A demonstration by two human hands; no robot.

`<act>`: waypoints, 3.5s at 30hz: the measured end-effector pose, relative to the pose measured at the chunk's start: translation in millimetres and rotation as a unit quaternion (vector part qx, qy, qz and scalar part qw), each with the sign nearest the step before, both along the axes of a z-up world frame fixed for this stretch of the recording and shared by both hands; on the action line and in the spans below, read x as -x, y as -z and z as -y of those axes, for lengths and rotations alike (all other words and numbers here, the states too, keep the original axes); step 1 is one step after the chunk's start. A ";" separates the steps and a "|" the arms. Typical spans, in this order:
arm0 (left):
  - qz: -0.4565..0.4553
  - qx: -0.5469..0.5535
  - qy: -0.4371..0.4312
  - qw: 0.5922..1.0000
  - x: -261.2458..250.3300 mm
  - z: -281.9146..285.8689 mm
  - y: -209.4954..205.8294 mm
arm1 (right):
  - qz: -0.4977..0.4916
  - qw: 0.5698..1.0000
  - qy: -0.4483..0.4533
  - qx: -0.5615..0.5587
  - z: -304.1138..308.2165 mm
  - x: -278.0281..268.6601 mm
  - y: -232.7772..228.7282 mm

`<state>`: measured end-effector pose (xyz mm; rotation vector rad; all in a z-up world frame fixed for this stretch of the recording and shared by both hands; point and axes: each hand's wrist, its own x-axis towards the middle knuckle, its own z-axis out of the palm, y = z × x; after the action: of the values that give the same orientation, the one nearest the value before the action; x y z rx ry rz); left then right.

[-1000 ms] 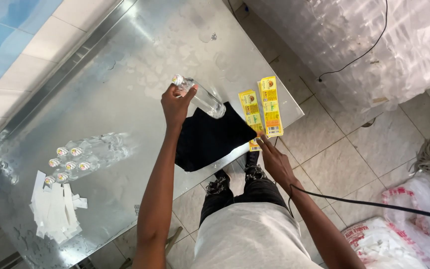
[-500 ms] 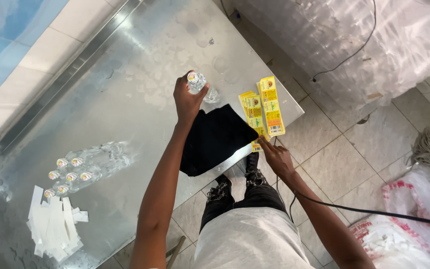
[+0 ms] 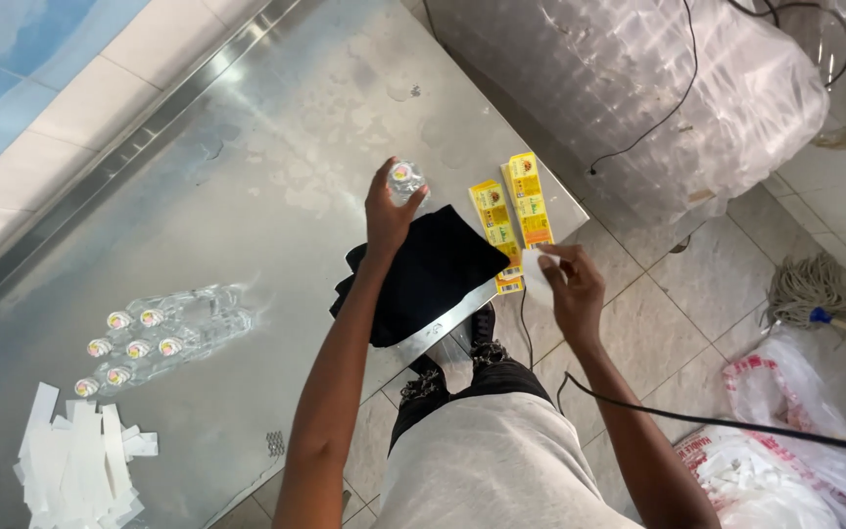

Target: Manually applying labels to plastic water bottles on a production table

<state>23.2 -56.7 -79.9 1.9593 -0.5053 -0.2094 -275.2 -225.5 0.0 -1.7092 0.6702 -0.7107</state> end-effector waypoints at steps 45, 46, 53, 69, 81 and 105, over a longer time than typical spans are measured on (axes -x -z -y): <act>-0.277 0.222 -0.076 0.932 182.2 -67.9 -113.6 | -0.039 0.988 -0.149 0.023 -88.6 -53.3 -56.1; -0.272 0.224 -0.081 0.932 182.3 -74.6 -120.8 | -0.036 0.987 -0.155 0.024 -97.9 -55.0 -57.3; -0.257 0.299 -0.125 0.910 184.3 -114.0 -144.4 | -0.006 0.952 -0.214 0.217 -143.8 -59.4 -65.0; -0.210 0.330 -0.188 0.901 179.9 -179.8 -133.0 | -0.048 0.944 -0.298 -0.129 -207.4 -67.1 -101.5; -0.233 0.365 -0.153 0.888 182.6 -201.5 -140.4 | 0.014 0.965 -0.220 0.143 -229.7 -69.8 -96.7; -0.263 0.355 -0.109 0.890 189.8 -192.9 -137.5 | -0.092 0.976 -0.193 -0.030 -234.8 -68.7 -80.2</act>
<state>-166.6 136.2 57.6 1.1542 0.0178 -0.3439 -206.5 9.3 80.2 -1.7937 0.4589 -0.2588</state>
